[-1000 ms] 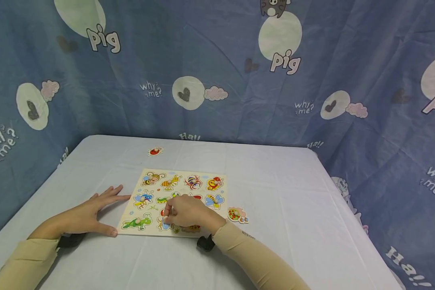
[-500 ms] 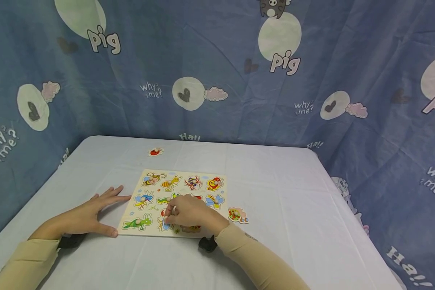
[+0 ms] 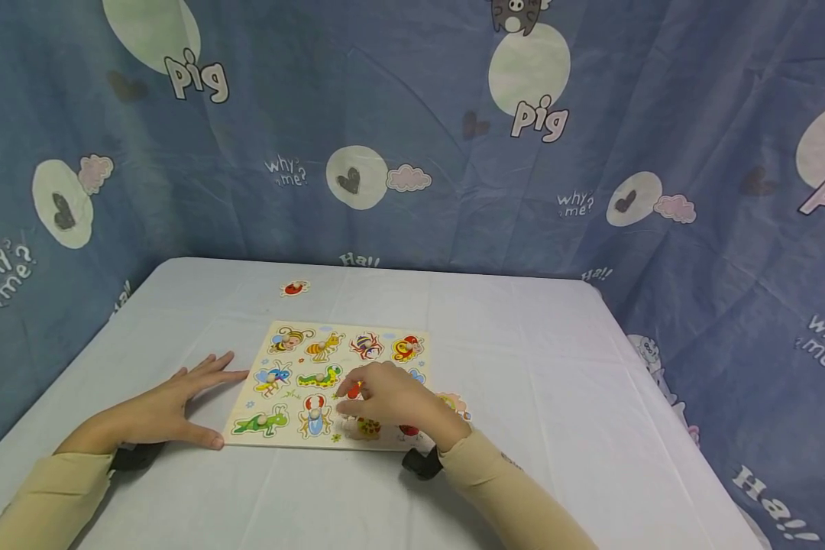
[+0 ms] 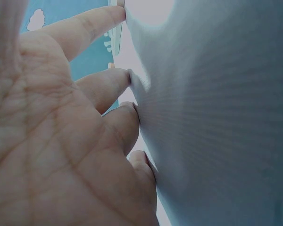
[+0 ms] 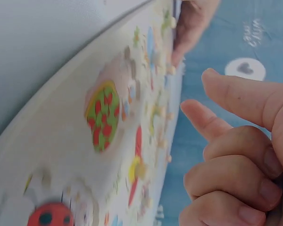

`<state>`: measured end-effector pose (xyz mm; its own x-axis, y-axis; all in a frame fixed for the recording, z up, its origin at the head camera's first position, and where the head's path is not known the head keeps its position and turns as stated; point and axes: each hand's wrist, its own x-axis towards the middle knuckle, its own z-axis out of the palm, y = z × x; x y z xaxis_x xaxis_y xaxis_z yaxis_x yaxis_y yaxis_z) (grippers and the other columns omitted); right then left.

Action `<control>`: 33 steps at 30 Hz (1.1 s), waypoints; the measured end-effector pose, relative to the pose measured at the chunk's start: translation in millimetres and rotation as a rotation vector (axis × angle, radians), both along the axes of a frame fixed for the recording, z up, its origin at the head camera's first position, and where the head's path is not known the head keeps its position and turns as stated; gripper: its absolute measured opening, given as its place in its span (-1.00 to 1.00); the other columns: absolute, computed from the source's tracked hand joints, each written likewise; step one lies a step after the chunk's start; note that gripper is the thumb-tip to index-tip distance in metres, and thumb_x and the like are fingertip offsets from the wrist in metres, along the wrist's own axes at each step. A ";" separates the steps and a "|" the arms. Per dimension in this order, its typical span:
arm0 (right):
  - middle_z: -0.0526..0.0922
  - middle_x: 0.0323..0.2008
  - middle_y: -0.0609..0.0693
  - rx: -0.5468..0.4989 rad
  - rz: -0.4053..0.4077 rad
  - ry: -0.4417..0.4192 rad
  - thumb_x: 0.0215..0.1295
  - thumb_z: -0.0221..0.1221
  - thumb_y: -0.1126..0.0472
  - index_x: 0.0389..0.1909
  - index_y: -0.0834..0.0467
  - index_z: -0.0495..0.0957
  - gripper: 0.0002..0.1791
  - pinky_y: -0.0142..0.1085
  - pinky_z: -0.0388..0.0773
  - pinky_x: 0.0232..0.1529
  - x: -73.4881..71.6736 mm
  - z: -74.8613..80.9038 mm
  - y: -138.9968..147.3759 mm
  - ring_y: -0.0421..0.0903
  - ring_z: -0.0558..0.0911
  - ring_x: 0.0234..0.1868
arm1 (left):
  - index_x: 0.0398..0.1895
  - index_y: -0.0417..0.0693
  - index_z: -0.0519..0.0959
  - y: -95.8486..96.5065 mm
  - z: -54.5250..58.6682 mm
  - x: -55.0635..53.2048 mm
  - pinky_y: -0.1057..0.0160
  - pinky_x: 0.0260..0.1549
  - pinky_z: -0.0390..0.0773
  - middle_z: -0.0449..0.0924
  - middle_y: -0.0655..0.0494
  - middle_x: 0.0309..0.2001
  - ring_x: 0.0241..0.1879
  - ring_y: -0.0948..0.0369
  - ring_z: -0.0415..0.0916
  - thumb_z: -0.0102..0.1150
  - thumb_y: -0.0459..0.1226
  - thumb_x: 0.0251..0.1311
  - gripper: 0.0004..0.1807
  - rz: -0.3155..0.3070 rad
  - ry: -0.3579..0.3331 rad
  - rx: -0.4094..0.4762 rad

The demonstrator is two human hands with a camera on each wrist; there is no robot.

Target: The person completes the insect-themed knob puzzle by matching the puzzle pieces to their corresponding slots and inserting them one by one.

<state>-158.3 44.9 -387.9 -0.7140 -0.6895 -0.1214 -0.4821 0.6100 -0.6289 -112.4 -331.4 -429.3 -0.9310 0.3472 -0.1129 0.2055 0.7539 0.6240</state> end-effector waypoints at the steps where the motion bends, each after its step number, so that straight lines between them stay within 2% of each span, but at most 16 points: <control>1: 0.14 -0.75 -0.20 -0.008 -0.006 0.000 0.47 0.38 0.05 0.07 0.05 0.76 -0.74 -0.41 0.09 -0.55 0.7 0.8 4.8 -0.23 0.09 -0.68 | 0.59 0.05 0.41 0.0 -0.2 0.0 -0.65 0.51 -0.31 -0.09 -0.39 0.72 0.70 -0.44 -0.31 0.77 0.08 -0.24 0.21 0.001 0.000 -0.002; 7: 0.14 -0.74 -0.20 -0.046 -0.055 0.002 0.47 0.38 0.08 0.07 0.10 0.76 -0.73 -0.42 0.17 -0.53 4.6 1.0 33.0 -0.24 0.13 -0.66 | 0.59 0.06 0.41 -0.4 -1.2 -0.1 -0.66 0.51 -0.30 -0.09 -0.38 0.73 0.70 -0.44 -0.31 0.78 0.08 -0.25 0.21 0.004 -0.001 -0.010; 12: 0.16 -0.75 -0.20 -0.090 -0.102 -0.016 0.45 0.38 0.12 0.06 0.16 0.76 -0.72 -0.43 0.14 -0.54 4.9 0.2 53.0 -0.25 0.13 -0.66 | 0.59 0.08 0.41 -1.0 -3.2 -0.6 -0.65 0.51 -0.31 -0.09 -0.37 0.73 0.70 -0.44 -0.32 0.77 0.13 -0.27 0.23 0.008 -0.003 -0.013; 19: 0.14 -0.72 -0.20 -0.122 -0.181 -0.037 0.46 0.38 0.10 0.06 0.14 0.76 -0.72 -0.42 0.12 -0.57 5.0 2.8 73.4 -0.23 0.14 -0.65 | 0.59 0.08 0.42 -2.2 -4.3 -1.0 -0.66 0.51 -0.32 -0.09 -0.37 0.73 0.70 -0.45 -0.32 0.75 0.18 -0.27 0.24 0.006 0.003 -0.010; 27: 0.13 -0.70 -0.18 -0.116 -0.270 -0.001 0.45 0.38 0.09 0.06 0.15 0.76 -0.72 -0.39 0.10 -0.54 -1.8 8.4 98.2 -0.19 0.11 -0.63 | 0.60 0.06 0.41 0.3 -0.8 -0.5 -0.66 0.50 -0.31 -0.09 -0.38 0.73 0.70 -0.45 -0.32 0.77 0.09 -0.24 0.21 0.002 0.000 -0.010; 33: 0.15 -0.71 -0.17 -0.099 -0.312 -0.012 0.45 0.38 0.12 0.03 0.14 0.78 -0.75 -0.41 0.11 -0.56 -3.8 3.6 115.1 -0.19 0.12 -0.63 | 0.60 0.06 0.41 -0.4 -0.4 -0.6 -0.66 0.50 -0.32 -0.10 -0.38 0.73 0.70 -0.45 -0.32 0.76 0.12 -0.24 0.22 -0.001 0.004 -0.004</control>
<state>-162.1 159.9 -384.4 -0.8915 -0.4468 -0.0746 -0.2738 0.6627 -0.6971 -113.0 -331.8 -429.8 -0.9311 0.3474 -0.1111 0.2083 0.7566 0.6199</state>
